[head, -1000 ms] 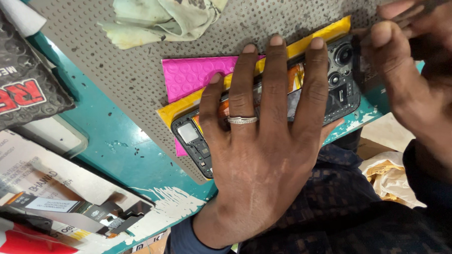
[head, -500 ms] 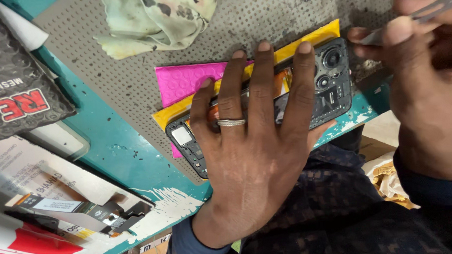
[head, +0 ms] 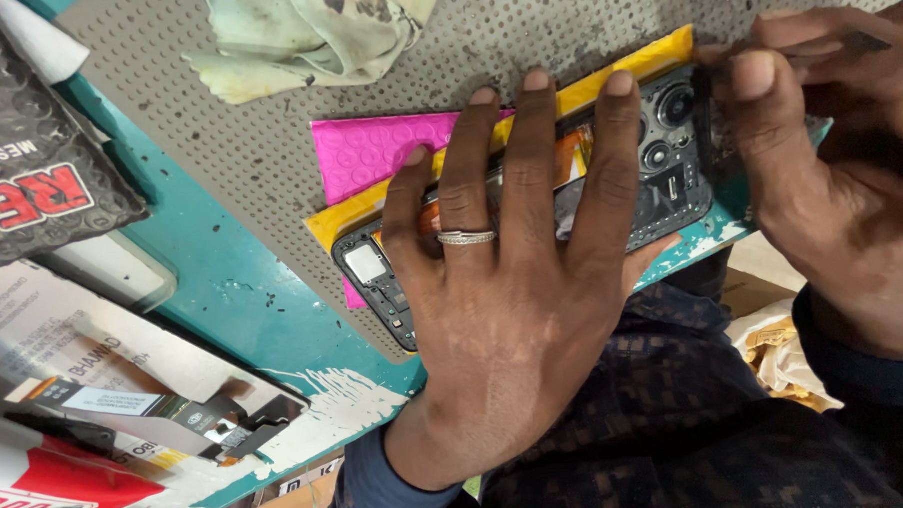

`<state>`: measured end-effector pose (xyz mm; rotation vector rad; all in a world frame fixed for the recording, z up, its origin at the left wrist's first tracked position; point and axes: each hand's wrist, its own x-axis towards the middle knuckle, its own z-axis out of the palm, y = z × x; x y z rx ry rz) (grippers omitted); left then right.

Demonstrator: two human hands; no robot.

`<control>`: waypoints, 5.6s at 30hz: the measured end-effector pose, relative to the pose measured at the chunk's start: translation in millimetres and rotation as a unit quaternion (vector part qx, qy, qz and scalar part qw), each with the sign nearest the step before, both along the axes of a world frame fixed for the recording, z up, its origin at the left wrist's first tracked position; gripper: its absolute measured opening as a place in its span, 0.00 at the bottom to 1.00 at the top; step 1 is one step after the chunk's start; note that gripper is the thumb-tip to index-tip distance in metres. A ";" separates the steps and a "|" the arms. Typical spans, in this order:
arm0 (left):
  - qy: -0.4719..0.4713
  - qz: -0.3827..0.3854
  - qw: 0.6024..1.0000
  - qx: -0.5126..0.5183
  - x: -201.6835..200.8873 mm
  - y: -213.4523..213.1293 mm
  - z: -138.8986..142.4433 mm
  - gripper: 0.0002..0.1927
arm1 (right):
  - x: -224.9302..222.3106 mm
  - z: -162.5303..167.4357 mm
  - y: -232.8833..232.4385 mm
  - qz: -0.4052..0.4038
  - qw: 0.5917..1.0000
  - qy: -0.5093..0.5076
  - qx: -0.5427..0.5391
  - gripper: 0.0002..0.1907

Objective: The person uses a metal prying tool to carefully lift and separate the battery from the interior of a disassembled smartphone. They repeatedly pry along the battery edges and camera area, then lift the phone to inspect the underside before continuing to work on the battery separation.

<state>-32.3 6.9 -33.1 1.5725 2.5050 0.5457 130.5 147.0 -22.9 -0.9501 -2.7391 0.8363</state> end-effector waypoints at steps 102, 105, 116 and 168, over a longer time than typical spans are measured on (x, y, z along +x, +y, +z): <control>0.113 -0.242 0.960 -0.078 -7.8 37.0 46.9 0.41 | 67.6 -9.8 85.1 0.029 0.995 0.024 0.093 0.11; 0.079 -0.221 0.968 -0.089 -6.1 35.8 49.8 0.45 | 63.6 -3.3 86.8 0.004 0.990 0.066 -0.122 0.13; 0.035 -0.240 0.966 -0.089 -26.8 25.0 57.0 0.52 | 58.9 12.5 11.3 -0.065 0.849 0.172 -0.496 0.15; -0.001 -0.191 0.980 -0.061 -11.5 1.6 20.0 0.40 | 20.0 -12.4 -17.2 -0.019 0.980 0.191 0.056 0.18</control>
